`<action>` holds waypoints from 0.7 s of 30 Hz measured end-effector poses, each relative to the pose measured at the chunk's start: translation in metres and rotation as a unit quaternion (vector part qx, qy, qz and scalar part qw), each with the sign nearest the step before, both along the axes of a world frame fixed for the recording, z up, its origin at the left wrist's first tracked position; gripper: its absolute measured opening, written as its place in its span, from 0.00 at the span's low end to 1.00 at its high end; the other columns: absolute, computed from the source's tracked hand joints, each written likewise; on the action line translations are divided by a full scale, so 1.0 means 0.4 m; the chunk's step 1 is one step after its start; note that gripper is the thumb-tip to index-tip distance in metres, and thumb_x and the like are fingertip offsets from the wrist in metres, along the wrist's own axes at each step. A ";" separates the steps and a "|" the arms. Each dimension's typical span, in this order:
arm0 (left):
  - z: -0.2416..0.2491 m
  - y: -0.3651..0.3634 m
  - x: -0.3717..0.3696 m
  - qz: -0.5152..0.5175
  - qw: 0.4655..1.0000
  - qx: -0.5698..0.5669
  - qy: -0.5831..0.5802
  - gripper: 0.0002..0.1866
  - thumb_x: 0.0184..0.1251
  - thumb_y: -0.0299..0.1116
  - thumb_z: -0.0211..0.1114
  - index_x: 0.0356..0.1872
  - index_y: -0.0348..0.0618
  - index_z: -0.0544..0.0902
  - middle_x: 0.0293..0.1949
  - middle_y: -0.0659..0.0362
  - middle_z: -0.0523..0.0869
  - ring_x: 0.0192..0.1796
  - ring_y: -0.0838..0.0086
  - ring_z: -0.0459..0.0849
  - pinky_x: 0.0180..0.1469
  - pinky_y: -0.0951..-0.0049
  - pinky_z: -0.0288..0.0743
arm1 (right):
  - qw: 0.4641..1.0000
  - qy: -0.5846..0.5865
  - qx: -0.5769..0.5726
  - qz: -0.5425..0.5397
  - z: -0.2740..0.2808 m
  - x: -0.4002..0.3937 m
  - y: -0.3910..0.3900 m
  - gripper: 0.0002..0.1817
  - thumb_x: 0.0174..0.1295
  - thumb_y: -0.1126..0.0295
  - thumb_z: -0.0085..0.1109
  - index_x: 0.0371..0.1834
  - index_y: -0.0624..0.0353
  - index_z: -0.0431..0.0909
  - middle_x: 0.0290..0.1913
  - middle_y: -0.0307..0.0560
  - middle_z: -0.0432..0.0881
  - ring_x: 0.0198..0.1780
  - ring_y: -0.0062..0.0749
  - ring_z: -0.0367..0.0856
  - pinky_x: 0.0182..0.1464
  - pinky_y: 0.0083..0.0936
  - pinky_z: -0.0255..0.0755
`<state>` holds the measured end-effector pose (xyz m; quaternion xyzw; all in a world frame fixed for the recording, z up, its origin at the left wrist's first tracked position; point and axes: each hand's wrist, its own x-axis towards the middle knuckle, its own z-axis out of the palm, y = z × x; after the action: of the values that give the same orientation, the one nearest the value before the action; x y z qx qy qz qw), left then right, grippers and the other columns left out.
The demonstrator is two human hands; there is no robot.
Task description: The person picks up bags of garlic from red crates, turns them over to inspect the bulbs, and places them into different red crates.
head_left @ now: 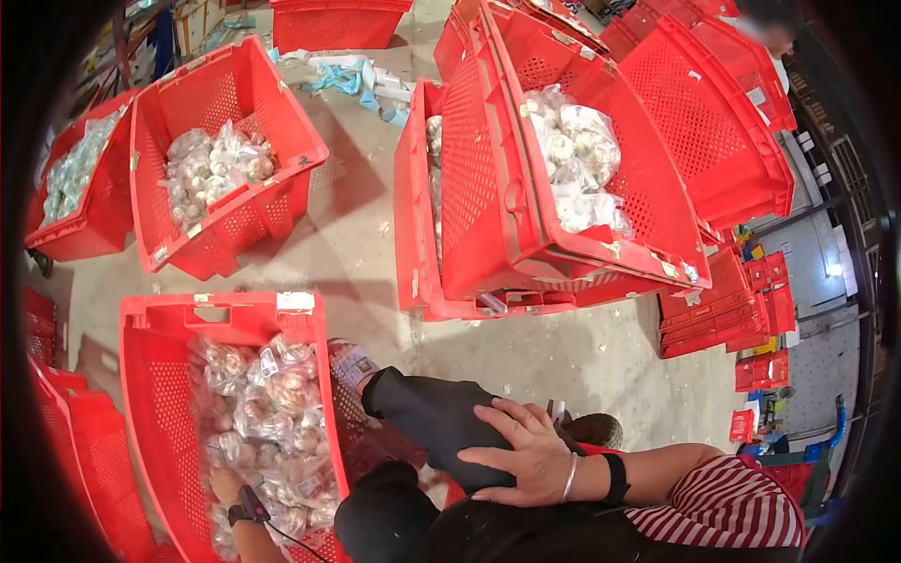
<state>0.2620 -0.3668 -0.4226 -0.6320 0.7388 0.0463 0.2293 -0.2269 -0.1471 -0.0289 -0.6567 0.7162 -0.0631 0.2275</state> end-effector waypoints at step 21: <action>1.199 0.627 -0.476 0.262 0.484 0.015 0.835 0.42 0.59 0.41 0.68 0.70 0.39 0.56 0.55 0.49 0.80 0.57 0.63 0.77 0.64 0.60 0.67 | 0.883 -0.450 -0.131 0.031 -0.003 0.035 0.135 0.41 0.56 0.46 0.65 0.68 0.58 0.65 0.69 0.53 0.64 0.71 0.43 0.61 0.70 0.38 0.56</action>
<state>0.0715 -0.1162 0.0568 -0.4576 0.3823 0.6215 -0.5081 -0.2130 -0.0933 -0.0303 -0.6036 0.5010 -0.4379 0.4392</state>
